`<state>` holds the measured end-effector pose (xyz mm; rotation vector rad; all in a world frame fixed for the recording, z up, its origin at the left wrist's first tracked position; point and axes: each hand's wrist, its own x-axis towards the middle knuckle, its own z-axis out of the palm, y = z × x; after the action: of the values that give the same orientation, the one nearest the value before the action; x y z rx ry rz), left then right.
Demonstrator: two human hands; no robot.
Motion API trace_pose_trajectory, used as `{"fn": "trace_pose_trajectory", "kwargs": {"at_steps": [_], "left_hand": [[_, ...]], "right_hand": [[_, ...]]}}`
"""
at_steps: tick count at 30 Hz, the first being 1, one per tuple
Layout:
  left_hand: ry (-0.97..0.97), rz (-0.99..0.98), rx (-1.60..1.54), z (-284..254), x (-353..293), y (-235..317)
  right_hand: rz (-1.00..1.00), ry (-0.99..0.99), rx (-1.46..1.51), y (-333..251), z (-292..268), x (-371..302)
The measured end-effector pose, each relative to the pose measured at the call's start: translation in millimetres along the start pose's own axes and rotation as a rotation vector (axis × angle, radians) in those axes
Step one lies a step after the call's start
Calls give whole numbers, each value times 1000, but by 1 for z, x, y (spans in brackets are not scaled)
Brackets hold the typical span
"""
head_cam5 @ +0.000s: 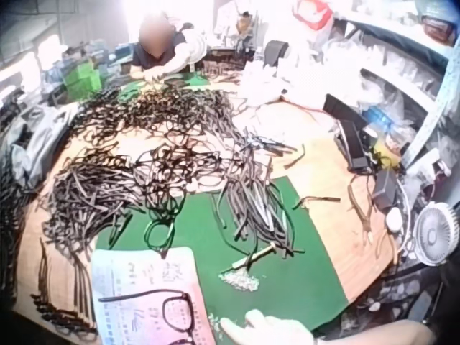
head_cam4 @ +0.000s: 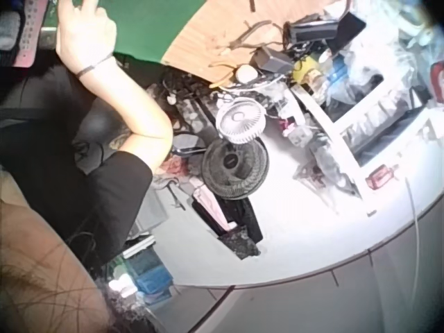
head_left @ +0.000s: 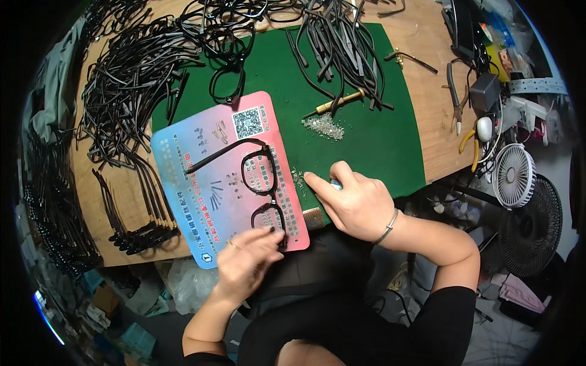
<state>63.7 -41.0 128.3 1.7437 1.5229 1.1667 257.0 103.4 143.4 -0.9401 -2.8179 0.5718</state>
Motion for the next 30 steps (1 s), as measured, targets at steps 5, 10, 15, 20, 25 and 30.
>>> {"fn": "trace_pose_trajectory", "kwargs": {"at_steps": [5, 10, 15, 20, 25, 30], "left_hand": [[-71, 197, 295, 9, -10, -7], [44, 173, 324, 19, -2, -8], [119, 155, 325, 23, 1, -7], [64, 94, 194, 16, 6, -4], [101, 131, 250, 20, 5, -8], [87, 87, 229, 19, 9, -5]], "right_hand": [[52, 30, -32, -6, 2, 2], [88, 31, -60, -9, 3, 2], [44, 19, -134, -12, 4, 4], [44, 32, -120, -9, 10, 5], [124, -28, 136, -5, -1, 3], [156, -187, 743, -7, -11, -4]]}}
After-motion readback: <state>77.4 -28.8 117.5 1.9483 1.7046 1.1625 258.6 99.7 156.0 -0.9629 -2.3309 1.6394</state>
